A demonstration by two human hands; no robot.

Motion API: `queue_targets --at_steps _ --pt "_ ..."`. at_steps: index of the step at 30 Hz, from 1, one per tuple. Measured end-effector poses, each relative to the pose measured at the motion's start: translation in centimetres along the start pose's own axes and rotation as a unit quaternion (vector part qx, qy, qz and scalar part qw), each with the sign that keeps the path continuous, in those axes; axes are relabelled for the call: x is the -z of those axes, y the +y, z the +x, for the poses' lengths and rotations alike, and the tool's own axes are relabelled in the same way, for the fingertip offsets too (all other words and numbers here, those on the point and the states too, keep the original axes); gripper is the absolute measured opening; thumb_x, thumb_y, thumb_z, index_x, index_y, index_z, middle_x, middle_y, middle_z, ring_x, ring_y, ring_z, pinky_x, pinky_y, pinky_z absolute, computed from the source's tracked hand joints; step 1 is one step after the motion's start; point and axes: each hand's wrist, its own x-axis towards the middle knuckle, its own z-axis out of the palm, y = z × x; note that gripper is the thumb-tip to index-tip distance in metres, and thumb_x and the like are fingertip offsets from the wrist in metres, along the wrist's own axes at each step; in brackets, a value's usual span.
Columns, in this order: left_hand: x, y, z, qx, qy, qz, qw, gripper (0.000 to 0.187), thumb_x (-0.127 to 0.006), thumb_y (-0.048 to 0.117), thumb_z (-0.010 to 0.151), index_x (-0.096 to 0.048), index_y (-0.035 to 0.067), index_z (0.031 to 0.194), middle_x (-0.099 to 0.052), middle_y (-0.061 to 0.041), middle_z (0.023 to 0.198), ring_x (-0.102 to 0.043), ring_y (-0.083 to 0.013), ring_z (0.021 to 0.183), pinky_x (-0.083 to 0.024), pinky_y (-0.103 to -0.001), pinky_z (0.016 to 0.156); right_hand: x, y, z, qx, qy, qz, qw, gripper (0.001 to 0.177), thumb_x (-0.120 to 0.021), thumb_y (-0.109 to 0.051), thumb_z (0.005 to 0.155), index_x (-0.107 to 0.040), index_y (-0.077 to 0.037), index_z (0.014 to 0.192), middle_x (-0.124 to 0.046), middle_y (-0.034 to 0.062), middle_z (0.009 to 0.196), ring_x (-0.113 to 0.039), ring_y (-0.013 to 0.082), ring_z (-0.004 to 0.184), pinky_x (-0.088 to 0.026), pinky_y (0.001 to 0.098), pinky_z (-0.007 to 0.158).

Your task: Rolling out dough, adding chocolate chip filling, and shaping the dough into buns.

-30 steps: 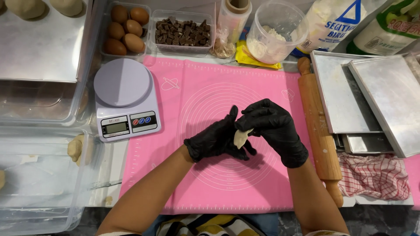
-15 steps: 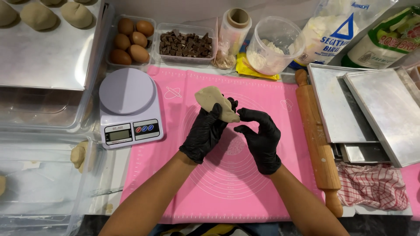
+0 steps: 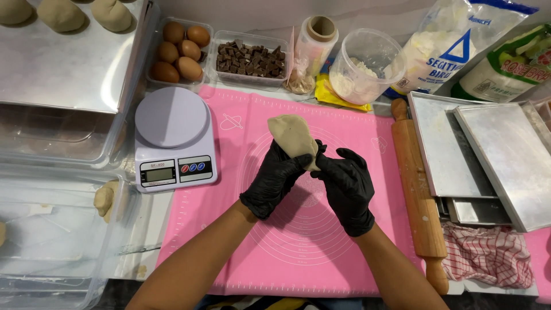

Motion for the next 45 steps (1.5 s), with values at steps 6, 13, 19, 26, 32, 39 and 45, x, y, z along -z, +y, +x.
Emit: queue_targets --at_steps 6,13,19,26,32,39,45 --pt "0.6 -1.2 0.7 -0.035 -0.011 0.044 0.998 0.064 -0.081 -0.008 0.079 -0.054 0.003 0.136 -0.072 -0.017 0.117 -0.071 -0.0270 0.100 -0.063 -0.043 0.086 0.0 1.0 0.3 0.101 -0.006 -0.085 0.991 0.014 -0.086 -0.012 0.085 -0.081 -0.014 0.098 -0.074 0.0032 0.093 -0.070 0.0243 0.080 -0.053 0.0490 0.099" --pt "1.1 -0.7 0.5 -0.075 -0.019 0.148 0.986 0.064 -0.084 -0.006 0.077 -0.056 0.006 0.133 -0.073 -0.013 0.118 -0.072 -0.0230 0.100 -0.065 -0.040 0.086 0.1 -0.5 -0.3 -0.094 -0.002 0.054 0.994 0.027 -0.088 -0.003 0.080 -0.078 -0.009 0.104 -0.076 0.0027 0.094 -0.074 0.0231 0.087 -0.052 0.0467 0.103" --pt "2.3 -2.3 1.4 -0.090 -0.025 0.154 0.984 0.074 -0.085 -0.008 0.074 -0.051 0.006 0.138 -0.070 -0.014 0.122 -0.070 -0.0244 0.107 -0.063 -0.041 0.090 -0.9 -2.7 0.3 -0.331 0.025 0.228 0.915 0.024 -0.080 0.003 0.087 -0.074 -0.003 0.109 -0.077 0.0075 0.092 -0.071 0.0122 0.093 -0.056 0.0435 0.100" --pt "2.8 -3.2 1.6 -0.097 -0.032 0.143 0.984 0.073 -0.086 -0.007 0.074 -0.050 0.006 0.137 -0.070 -0.014 0.121 -0.071 -0.0265 0.106 -0.064 -0.042 0.091 -0.8 -0.8 -1.1 -0.334 0.032 0.217 0.917 0.022 -0.081 0.006 0.085 -0.074 -0.001 0.105 -0.077 0.0101 0.096 -0.071 0.0147 0.093 -0.058 0.0402 0.093" --pt "4.1 -5.1 2.7 -0.090 -0.056 0.127 0.986 0.070 -0.083 -0.008 0.077 -0.051 0.008 0.137 -0.070 -0.013 0.122 -0.071 -0.0263 0.107 -0.063 -0.041 0.092 -0.7 -0.1 -1.4 -0.281 0.028 0.181 0.942 0.030 -0.087 0.010 0.075 -0.075 0.000 0.100 -0.073 0.0113 0.092 -0.073 0.0251 0.096 -0.059 0.0435 0.093" --pt "2.8 -3.5 1.6 -0.096 -0.068 0.131 0.984 0.070 -0.084 -0.008 0.077 -0.051 0.007 0.137 -0.070 -0.012 0.122 -0.071 -0.0261 0.107 -0.064 -0.041 0.092 0.1 0.8 -1.5 -0.221 0.022 0.121 0.967 0.030 -0.089 0.010 0.074 -0.077 0.002 0.101 -0.072 0.0125 0.089 -0.072 0.0277 0.094 -0.058 0.0468 0.093" --pt "2.1 -1.8 0.6 -0.094 -0.009 0.157 0.983 0.068 -0.083 0.000 0.082 -0.048 0.005 0.140 -0.069 -0.014 0.123 -0.070 -0.0233 0.105 -0.063 -0.039 0.092 0.1 -0.4 -0.6 -0.140 0.019 0.031 0.989 0.037 -0.095 -0.003 0.073 -0.080 -0.003 0.107 -0.076 0.0083 0.091 -0.068 0.0252 0.090 -0.056 0.0434 0.097"
